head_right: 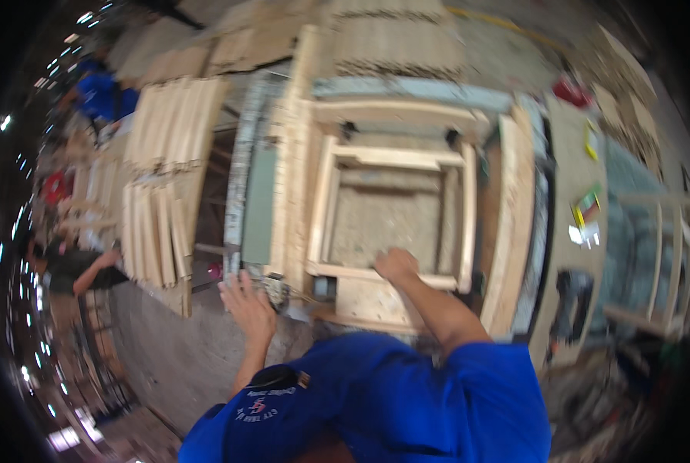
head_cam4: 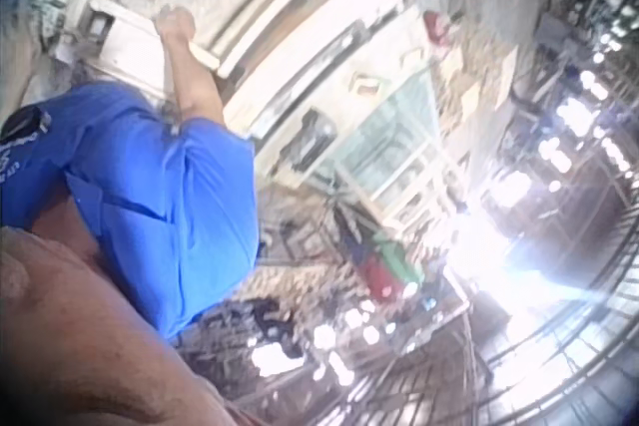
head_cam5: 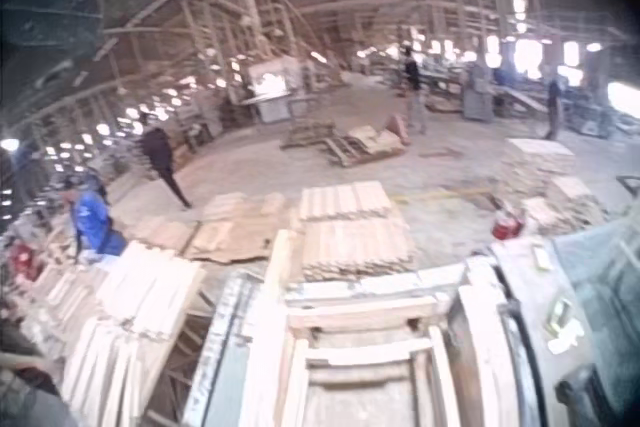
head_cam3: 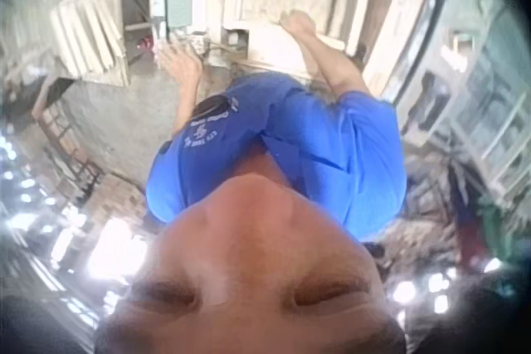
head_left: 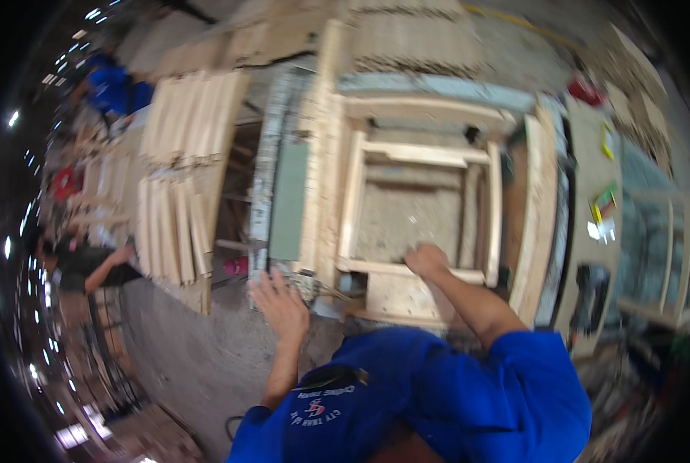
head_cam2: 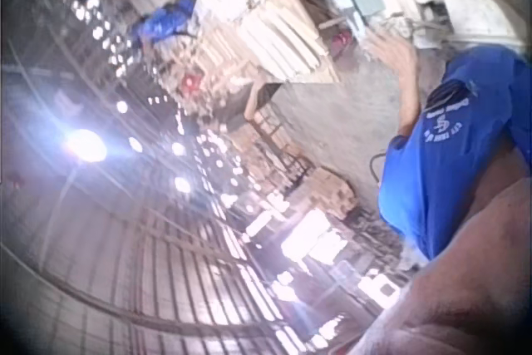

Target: The person assembles wooden chair frames by placing them on a workbench, aligning components, and securing them with a pneumatic nail gun. The person repeats this process for multiple chair frames, moving each completed unit aside.

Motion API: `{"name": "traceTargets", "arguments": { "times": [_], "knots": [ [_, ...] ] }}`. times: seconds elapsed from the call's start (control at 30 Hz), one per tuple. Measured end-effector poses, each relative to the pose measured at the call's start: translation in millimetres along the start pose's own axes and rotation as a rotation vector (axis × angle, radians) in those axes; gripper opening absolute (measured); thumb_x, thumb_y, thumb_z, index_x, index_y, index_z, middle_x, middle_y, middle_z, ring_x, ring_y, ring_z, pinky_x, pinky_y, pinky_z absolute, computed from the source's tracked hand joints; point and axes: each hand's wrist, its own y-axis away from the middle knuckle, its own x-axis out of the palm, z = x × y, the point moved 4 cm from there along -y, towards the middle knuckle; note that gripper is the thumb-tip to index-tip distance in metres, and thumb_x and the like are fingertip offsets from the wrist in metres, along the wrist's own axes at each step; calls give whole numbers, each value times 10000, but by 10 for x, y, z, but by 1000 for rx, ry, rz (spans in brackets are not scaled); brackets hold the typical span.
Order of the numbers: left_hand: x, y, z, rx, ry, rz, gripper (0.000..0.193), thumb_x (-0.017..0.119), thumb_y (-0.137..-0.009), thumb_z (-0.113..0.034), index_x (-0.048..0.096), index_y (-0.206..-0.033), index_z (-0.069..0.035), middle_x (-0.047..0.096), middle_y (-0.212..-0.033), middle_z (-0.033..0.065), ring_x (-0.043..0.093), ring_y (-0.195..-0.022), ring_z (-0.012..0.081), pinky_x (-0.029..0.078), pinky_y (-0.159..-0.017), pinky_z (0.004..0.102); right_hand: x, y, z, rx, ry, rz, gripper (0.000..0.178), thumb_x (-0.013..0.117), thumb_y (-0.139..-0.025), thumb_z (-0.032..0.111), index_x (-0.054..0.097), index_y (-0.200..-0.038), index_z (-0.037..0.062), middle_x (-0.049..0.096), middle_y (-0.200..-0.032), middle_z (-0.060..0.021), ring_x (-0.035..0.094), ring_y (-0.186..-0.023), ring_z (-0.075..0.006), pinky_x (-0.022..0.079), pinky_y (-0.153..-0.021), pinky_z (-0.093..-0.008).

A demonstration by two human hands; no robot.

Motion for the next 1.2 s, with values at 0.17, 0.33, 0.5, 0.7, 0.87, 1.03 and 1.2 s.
{"name": "traceTargets", "arguments": {
  "times": [0.17,0.33,0.5,0.7,0.87,1.03,1.2],
  "knots": [
    [131,-99,-46,-26,102,-41,623,470,-1054,-254,329,-1615,-21,343,-1618,292,194,-1529,551,134,-1258,632,-84,80,-17,52,-63,25,564,485,-1023,445,702,-1264,-16,682,-1308,-262,636,-1266,-393,489,-1097,-467],
    [164,-116,-9,12,150,-13,602,453,-1059,-251,348,-1600,-12,366,-1595,299,221,-1515,556,157,-1252,632,-67,51,-39,52,-47,55,558,478,-1032,442,698,-1275,-9,679,-1323,-250,635,-1270,-388,488,-1102,-468],
    [271,-96,79,30,178,-80,563,440,-1078,-253,385,-1579,-2,407,-1568,308,252,-1502,564,191,-1241,629,-102,97,-4,81,-55,66,546,489,-1030,420,701,-1267,-23,686,-1315,-247,648,-1258,-381,501,-1090,-465],
    [326,-80,78,40,239,-75,549,421,-1092,-256,390,-1571,8,416,-1573,292,251,-1512,548,207,-1238,614,-64,2,-55,107,-50,106,554,475,-1035,419,686,-1291,-24,660,-1361,-242,627,-1290,-381,489,-1114,-458],
    [367,-86,114,-8,249,-48,544,416,-1084,-231,383,-1570,11,416,-1581,272,236,-1522,538,201,-1250,592,-64,-25,-40,132,-37,150,570,468,-1039,429,660,-1331,-21,647,-1383,-236,610,-1317,-365,477,-1128,-452],
    [381,-58,124,-8,264,-45,535,420,-1079,-215,396,-1563,10,420,-1583,264,257,-1516,531,214,-1249,582,-67,-15,-27,126,-26,125,565,476,-1032,448,675,-1314,1,668,-1355,-228,621,-1300,-361,476,-1121,-442],
    [375,-56,132,0,204,-46,550,479,-1066,-241,415,-1550,11,431,-1567,280,276,-1510,523,224,-1241,592,-40,-5,-29,131,-29,127,561,483,-1028,454,682,-1304,9,679,-1337,-228,628,-1289,-363,479,-1115,-441]
  ]
}}
